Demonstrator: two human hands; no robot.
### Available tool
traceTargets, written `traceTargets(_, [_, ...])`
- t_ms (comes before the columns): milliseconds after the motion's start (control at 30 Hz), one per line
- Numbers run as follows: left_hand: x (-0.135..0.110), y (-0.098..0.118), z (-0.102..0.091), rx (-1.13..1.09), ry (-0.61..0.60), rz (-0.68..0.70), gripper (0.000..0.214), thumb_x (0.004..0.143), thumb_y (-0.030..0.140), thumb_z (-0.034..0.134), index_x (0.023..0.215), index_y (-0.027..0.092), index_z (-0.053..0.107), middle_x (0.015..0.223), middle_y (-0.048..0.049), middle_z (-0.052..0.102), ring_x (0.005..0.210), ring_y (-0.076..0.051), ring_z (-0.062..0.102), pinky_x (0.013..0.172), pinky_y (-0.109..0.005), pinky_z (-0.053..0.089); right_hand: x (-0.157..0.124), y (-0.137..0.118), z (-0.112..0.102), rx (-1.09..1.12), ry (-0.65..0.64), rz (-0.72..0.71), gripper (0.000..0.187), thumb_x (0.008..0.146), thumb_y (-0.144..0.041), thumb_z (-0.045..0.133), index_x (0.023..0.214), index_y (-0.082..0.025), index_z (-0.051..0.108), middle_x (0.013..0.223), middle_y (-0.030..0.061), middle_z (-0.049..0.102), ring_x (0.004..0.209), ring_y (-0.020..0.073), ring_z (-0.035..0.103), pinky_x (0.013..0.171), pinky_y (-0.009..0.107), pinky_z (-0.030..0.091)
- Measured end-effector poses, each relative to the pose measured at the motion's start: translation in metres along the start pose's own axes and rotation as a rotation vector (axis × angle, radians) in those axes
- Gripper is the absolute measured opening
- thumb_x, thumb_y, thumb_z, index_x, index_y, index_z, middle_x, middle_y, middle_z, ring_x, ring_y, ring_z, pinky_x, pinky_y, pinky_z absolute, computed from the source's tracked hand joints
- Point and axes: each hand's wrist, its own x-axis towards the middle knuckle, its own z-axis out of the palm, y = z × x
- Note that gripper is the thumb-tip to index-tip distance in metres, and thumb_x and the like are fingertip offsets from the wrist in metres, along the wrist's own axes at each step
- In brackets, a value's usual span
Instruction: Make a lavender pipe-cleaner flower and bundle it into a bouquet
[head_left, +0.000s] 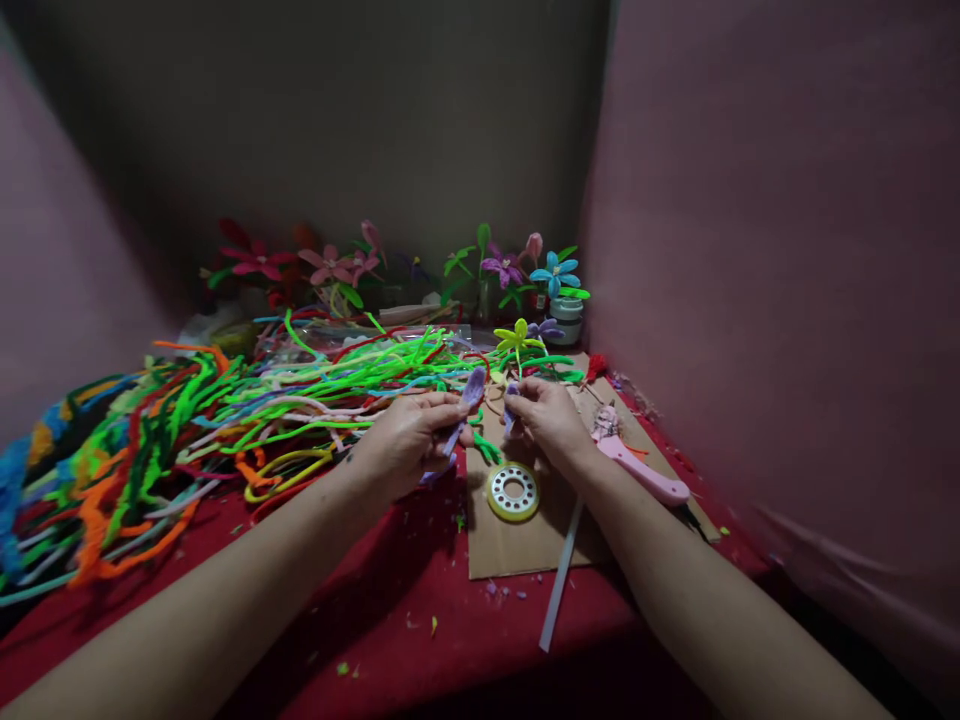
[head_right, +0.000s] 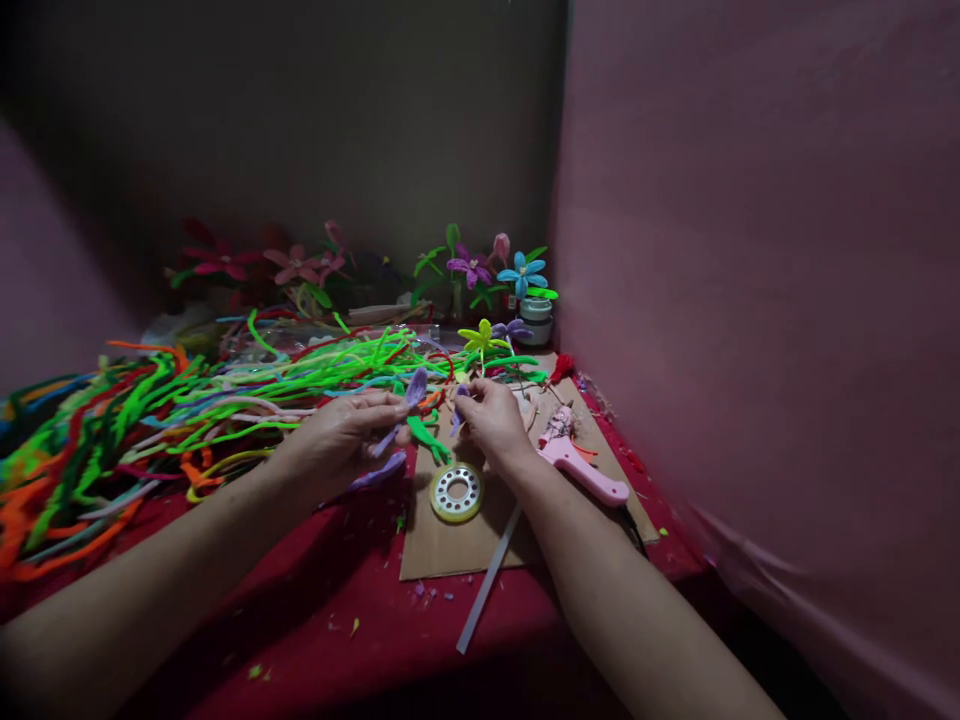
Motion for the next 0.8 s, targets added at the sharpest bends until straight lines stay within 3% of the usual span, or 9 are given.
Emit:
traceTargets(133, [-0.012,-0.007,-0.003,-0.005,0.059,-0.037,0.016,0.066,0.02,0.066,0.076,0.014,0.055,0.061,-0.0024,0.064,0.036,-0.005,0.045,0.035,-0.016,0.031,0.002,0.004,0.002,-0.224,0.025,-0.042,0.013,0.065,-0.015,0.058,0.053,-0.017,0.057,0.051,0.0013,0.056,0.056,0.0164,0.056,0.056,0.028,0.043])
traceTargets(200, [-0.015,-0.01,-0.004,-0.023,0.084,-0.055,0.018,0.065,0.019,0.066,0.078,0.015,0.055,0.064,-0.0025,0.064,0.04,-0.007,0.05,0.037,-0.016,0.034,0.001,-0.001,0.0,-0.294,0.085,-0.081,0.01,0.065,-0.011,0.057,0.067,-0.016,0.065,0.071,0.0069,0.064,0.074,0.021,0.059,0.07,0.033,0.043])
traceTargets(300, [-0.015,-0.017,-0.005,-0.097,0.089,-0.057,0.021,0.062,0.015,0.068,0.077,0.016,0.052,0.06,0.0014,0.06,0.042,-0.006,0.051,0.039,-0.016,0.035,-0.007,-0.011,-0.018,-0.451,0.204,-0.227,0.028,0.074,-0.013,0.048,0.096,-0.014,0.066,0.101,0.0128,0.062,0.092,0.0229,0.056,0.082,0.035,0.041])
traceTargets(400, [-0.014,-0.025,-0.004,-0.167,0.092,-0.057,0.023,0.06,0.014,0.069,0.074,0.016,0.051,0.053,0.0063,0.052,0.037,-0.004,0.045,0.038,-0.014,0.032,-0.027,-0.011,-0.051,-0.711,0.187,-0.339,0.032,0.076,-0.014,0.045,0.104,-0.012,0.062,0.101,0.013,0.063,0.092,0.0239,0.055,0.082,0.035,0.041])
traceTargets(567, [-0.015,-0.037,0.001,-0.205,0.04,-0.068,0.021,0.06,0.014,0.069,0.073,0.015,0.053,0.054,0.0053,0.051,0.039,-0.004,0.045,0.039,-0.015,0.034,-0.07,0.015,-0.098,-1.153,0.085,-0.198,0.044,0.078,-0.017,0.042,0.12,-0.008,0.051,0.103,0.0175,0.061,0.086,0.0275,0.052,0.076,0.04,0.04])
traceTargets(667, [-0.016,-0.039,0.004,-0.215,0.029,-0.045,0.021,0.06,0.012,0.069,0.074,0.014,0.054,0.056,0.0045,0.053,0.04,-0.003,0.045,0.04,-0.015,0.035,-0.081,0.029,-0.102,-1.202,0.036,-0.176,0.057,0.077,-0.015,0.043,0.134,-0.011,0.038,0.107,0.0165,0.06,0.086,0.0262,0.051,0.077,0.039,0.04])
traceTargets(800, [-0.019,-0.037,0.002,-0.206,0.035,-0.039,0.02,0.061,0.013,0.069,0.075,0.015,0.054,0.057,0.0041,0.053,0.041,-0.004,0.047,0.04,-0.015,0.035,-0.077,0.035,-0.095,-1.213,0.063,-0.121,0.059,0.076,-0.014,0.043,0.133,-0.005,0.038,0.106,0.0193,0.059,0.089,0.028,0.051,0.079,0.04,0.041])
